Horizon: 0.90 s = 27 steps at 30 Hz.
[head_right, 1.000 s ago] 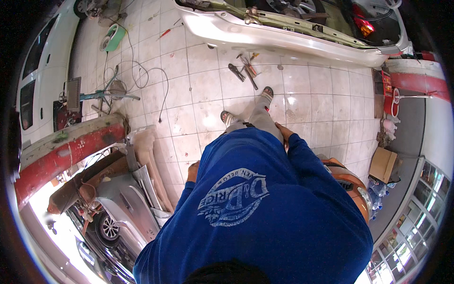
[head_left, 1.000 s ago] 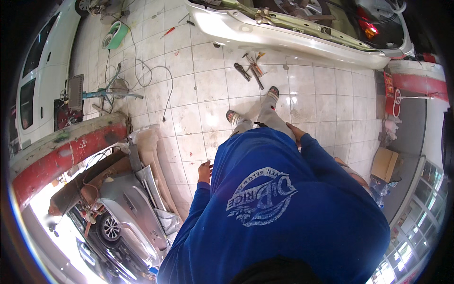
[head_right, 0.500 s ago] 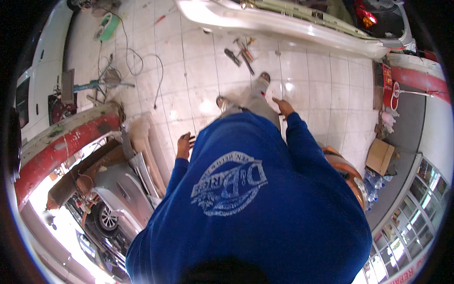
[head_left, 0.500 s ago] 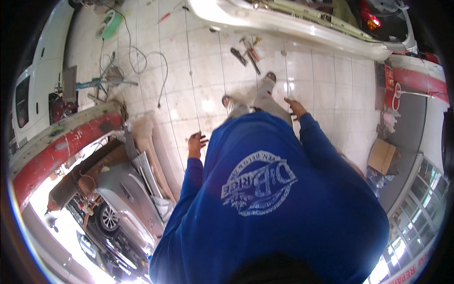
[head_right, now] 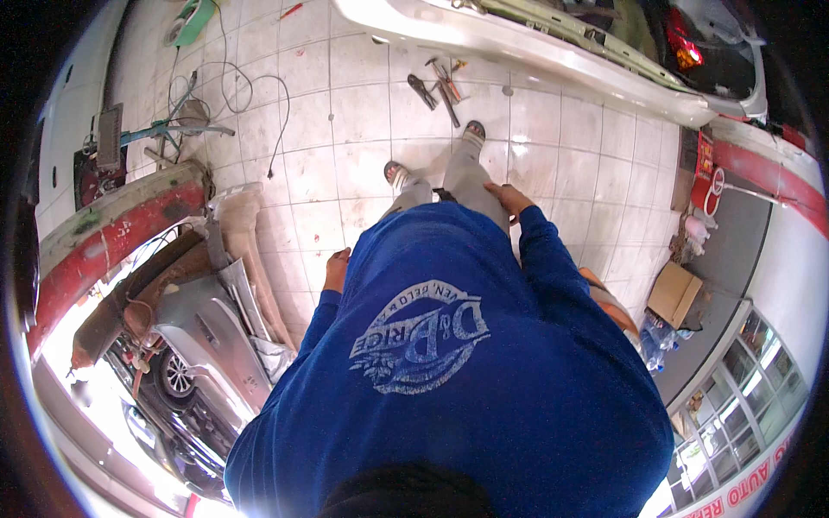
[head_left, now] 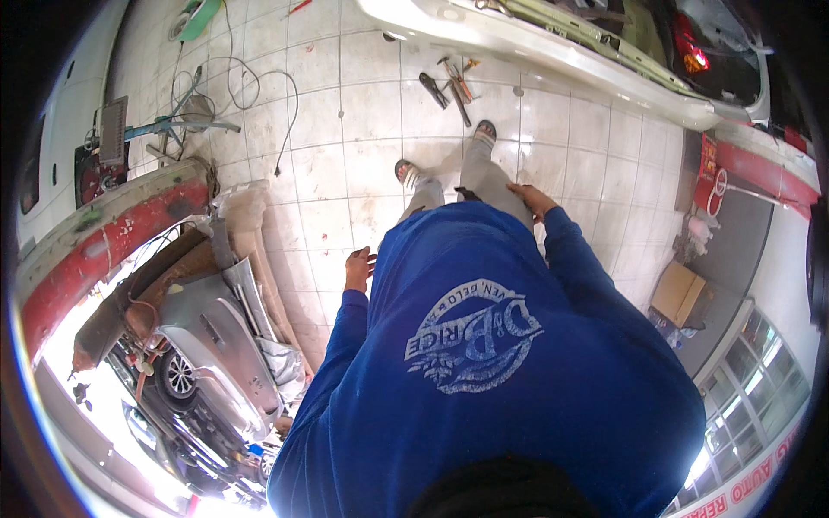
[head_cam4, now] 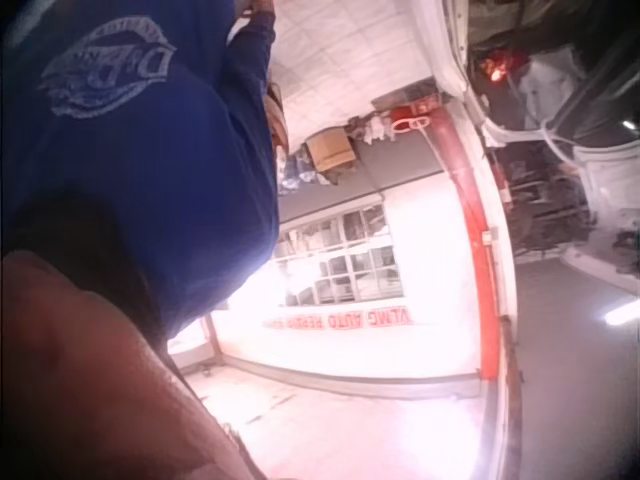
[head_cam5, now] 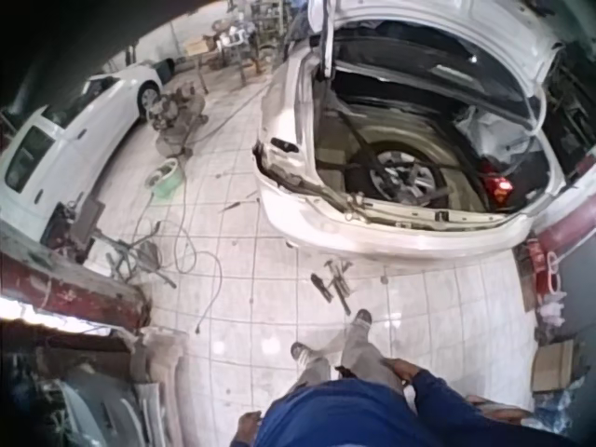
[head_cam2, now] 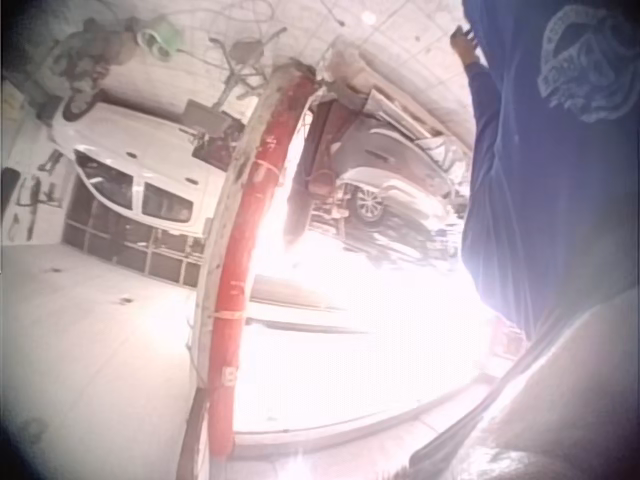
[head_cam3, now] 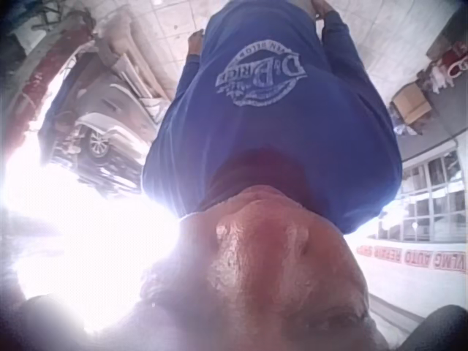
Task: The person uses a screwdriver to remove fasteners from a car wheel area, then removes a protective mat and positions a car bumper under the vehicle. They attach a chain hoist to the bumper and use pliers to tighten the hoist, securing the bumper in place.
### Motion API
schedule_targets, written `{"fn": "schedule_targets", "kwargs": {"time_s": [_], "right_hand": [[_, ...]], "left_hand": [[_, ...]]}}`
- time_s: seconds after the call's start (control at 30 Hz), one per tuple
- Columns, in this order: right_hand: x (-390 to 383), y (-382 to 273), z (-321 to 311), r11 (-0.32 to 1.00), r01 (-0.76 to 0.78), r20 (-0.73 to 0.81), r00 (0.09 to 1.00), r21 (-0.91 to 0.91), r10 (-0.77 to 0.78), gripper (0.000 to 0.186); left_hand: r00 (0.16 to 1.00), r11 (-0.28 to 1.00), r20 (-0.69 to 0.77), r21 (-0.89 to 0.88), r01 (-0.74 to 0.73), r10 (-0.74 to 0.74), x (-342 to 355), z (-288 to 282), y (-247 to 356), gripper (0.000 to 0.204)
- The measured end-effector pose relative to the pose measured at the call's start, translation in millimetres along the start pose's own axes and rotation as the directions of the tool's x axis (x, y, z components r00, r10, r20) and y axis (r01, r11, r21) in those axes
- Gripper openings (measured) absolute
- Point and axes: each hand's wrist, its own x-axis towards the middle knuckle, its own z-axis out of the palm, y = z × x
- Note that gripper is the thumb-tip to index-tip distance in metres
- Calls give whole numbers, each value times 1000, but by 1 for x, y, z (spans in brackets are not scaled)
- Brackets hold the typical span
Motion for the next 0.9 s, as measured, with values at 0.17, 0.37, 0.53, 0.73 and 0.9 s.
{"fn": "schedule_targets", "kwargs": {"time_s": [0.17, 0.37, 0.53, 0.73, 0.9], "right_hand": [[-6, -58, -28, 766, 316, 41, 934, -560, -355, 53], [67, -98, -50, 609, 287, 179, 956, -739, -233, 95], [75, -146, -44, 210, 326, 320, 945, -922, -63, 90], [144, -175, -10, 529, 331, 149, 922, -781, -358, 55], [323, -191, 30, 647, 219, -46, 929, -730, -366, 58]], "left_hand": [[998, 987, -53, -159, 25, -34, -9, 34, 56, 41], [997, 999, -78, -52, 5, -9, 4, 97, 90, 46], [987, 925, -151, 379, -2, 64, 35, 156, 114, 58], [994, 932, -98, 352, 89, -57, 68, 193, 133, 68], [975, 858, -189, 475, 197, -119, 139, 217, 124, 73]]}}
